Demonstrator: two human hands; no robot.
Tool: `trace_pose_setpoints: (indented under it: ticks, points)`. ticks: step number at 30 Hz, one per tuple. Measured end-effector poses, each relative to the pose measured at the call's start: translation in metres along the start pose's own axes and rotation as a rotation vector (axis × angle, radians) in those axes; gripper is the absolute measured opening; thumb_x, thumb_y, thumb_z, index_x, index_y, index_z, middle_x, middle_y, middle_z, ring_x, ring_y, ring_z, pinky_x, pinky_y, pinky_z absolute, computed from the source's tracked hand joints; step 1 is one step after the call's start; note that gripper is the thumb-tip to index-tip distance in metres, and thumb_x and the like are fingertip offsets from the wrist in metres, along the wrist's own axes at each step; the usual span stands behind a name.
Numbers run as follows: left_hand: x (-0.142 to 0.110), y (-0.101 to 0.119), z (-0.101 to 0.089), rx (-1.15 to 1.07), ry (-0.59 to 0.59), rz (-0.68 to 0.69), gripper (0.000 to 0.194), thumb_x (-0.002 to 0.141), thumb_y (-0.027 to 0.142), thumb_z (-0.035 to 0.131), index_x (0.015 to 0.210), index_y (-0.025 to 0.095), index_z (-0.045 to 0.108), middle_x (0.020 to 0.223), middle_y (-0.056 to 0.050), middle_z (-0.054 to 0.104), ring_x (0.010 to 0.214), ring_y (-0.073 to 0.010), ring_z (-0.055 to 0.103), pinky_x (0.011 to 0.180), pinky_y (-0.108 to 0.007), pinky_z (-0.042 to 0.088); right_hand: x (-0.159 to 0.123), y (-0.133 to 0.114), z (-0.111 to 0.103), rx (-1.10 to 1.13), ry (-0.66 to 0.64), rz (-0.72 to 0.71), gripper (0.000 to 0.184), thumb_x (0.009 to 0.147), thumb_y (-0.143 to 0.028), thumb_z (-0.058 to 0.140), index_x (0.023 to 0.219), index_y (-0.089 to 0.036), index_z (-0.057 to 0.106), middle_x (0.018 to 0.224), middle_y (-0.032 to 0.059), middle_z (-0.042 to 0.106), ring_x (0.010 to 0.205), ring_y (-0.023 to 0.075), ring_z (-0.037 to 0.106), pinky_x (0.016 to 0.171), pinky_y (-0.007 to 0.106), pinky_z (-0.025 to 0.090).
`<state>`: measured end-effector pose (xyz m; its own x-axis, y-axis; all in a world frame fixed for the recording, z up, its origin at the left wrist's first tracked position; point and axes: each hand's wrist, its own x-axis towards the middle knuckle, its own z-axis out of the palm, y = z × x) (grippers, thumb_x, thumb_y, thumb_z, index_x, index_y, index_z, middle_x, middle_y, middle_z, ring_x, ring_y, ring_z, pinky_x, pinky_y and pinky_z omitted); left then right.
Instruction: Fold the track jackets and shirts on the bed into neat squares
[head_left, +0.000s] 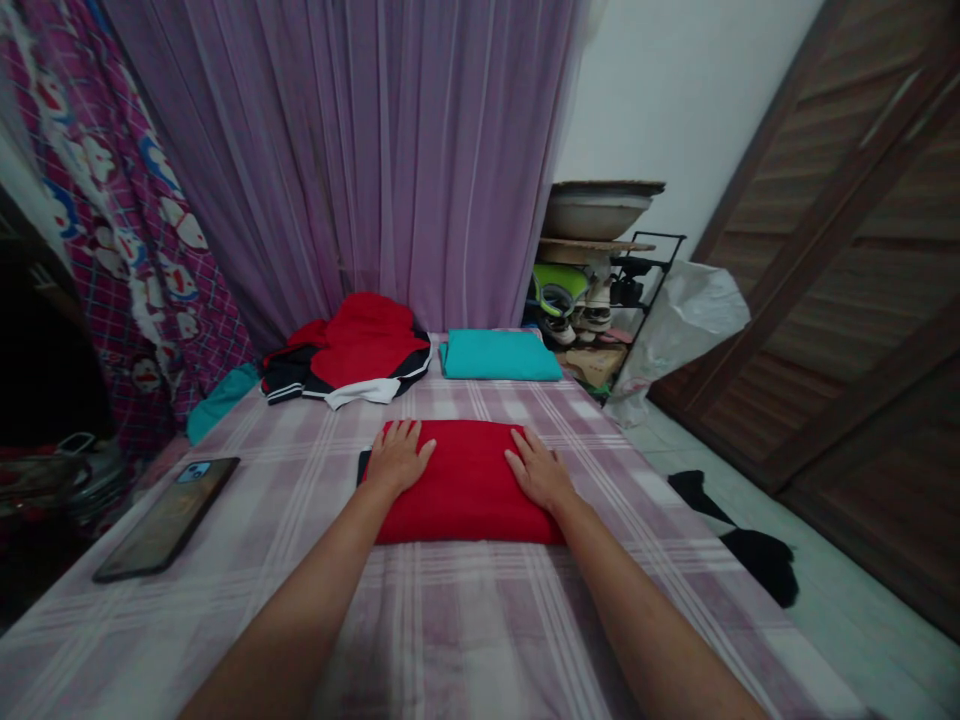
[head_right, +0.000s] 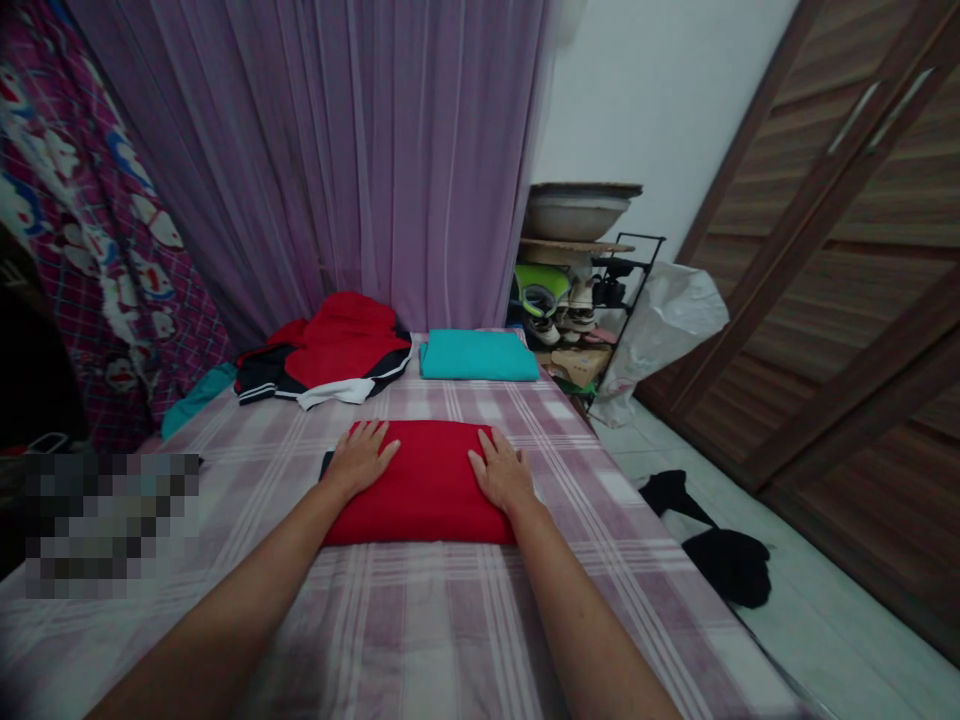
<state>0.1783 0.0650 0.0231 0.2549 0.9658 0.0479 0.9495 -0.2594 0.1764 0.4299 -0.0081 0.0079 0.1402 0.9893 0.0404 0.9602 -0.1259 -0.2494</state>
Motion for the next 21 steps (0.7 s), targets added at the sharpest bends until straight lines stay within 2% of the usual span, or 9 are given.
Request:
trace_pose_setpoints:
  ticks: [4,7,9,12,14,16,18,21]
  points:
    - [-0.013,-0.022,0.010,-0.038,0.065,-0.126,0.063,0.098,0.046,0.031,0.151,0.013,0.036,0.161,-0.016,0.031,0.148,-0.0296,0.030,0.118,-0.046,0.027,-0.015,0.009,0.000,0.024,0.026,0.090,0.056,0.102,-0.037,0.024,0.156,-0.019,0.028,0.158,0.0106,0.037,0.144,0.0219,0.035,0.117,0.050,0.025]
    - [-0.030,-0.042,0.016,-0.091,0.118,-0.225,0.066,0.097,0.045,0.031,0.149,0.004,0.036,0.156,-0.022,0.037,0.145,-0.0288,0.035,0.115,-0.040,0.031,-0.024,0.004,-0.004,-0.013,0.128,0.190,0.059,0.101,-0.043,0.029,0.151,-0.014,0.037,0.145,0.0171,0.053,0.132,0.0278,0.050,0.108,0.046,0.037]
    - [-0.038,-0.053,0.013,-0.122,0.114,-0.280,0.068,0.096,0.050,0.033,0.146,0.004,0.040,0.149,-0.024,0.046,0.139,-0.0308,0.044,0.110,-0.042,0.038,-0.026,0.004,-0.010,-0.019,0.133,0.267,0.063,0.098,-0.051,0.034,0.142,-0.008,0.049,0.131,0.0226,0.062,0.121,0.0325,0.059,0.099,0.045,0.043]
    - [-0.042,-0.064,-0.001,-0.127,0.033,-0.349,0.071,0.088,0.064,0.042,0.136,0.011,0.051,0.131,-0.023,0.064,0.121,-0.0373,0.061,0.096,-0.049,0.048,-0.021,0.012,-0.023,0.089,-0.023,0.335,0.066,0.094,-0.061,0.039,0.117,-0.007,0.069,0.115,0.0254,0.069,0.111,0.0360,0.065,0.090,0.044,0.047]
    - [-0.037,-0.067,-0.012,-0.178,-0.042,-0.366,0.067,0.081,0.067,0.051,0.122,0.014,0.060,0.120,-0.022,0.070,0.111,-0.0392,0.066,0.089,-0.048,0.050,-0.016,0.018,-0.030,0.224,-0.143,0.332,0.060,0.092,-0.060,0.046,0.103,-0.008,0.074,0.108,0.0237,0.072,0.103,0.0346,0.068,0.084,0.040,0.049]
    - [-0.030,-0.066,-0.019,-0.272,-0.080,-0.349,0.058,0.077,0.059,0.062,0.115,0.016,0.064,0.117,-0.019,0.071,0.108,-0.0368,0.067,0.087,-0.043,0.051,-0.014,0.021,-0.035,0.331,-0.199,0.295,0.046,0.091,-0.051,0.053,0.099,-0.011,0.074,0.105,0.0185,0.075,0.097,0.0295,0.070,0.079,0.034,0.050]
    - [-0.025,-0.062,-0.020,-0.339,-0.078,-0.339,0.056,0.075,0.048,0.067,0.121,0.017,0.060,0.122,-0.017,0.070,0.109,-0.0326,0.068,0.087,-0.038,0.051,-0.015,0.017,-0.036,0.376,-0.193,0.260,0.034,0.091,-0.041,0.057,0.103,-0.014,0.073,0.108,0.0130,0.075,0.097,0.0246,0.070,0.078,0.029,0.049]
    - [-0.025,-0.050,-0.014,-0.395,0.020,-0.321,0.064,0.076,0.031,0.064,0.137,0.018,0.047,0.129,-0.014,0.067,0.111,-0.0267,0.067,0.091,-0.035,0.050,-0.023,0.000,-0.034,0.283,-0.060,0.225,0.034,0.090,-0.034,0.058,0.117,-0.014,0.065,0.116,0.0131,0.071,0.106,0.0248,0.067,0.082,0.029,0.047]
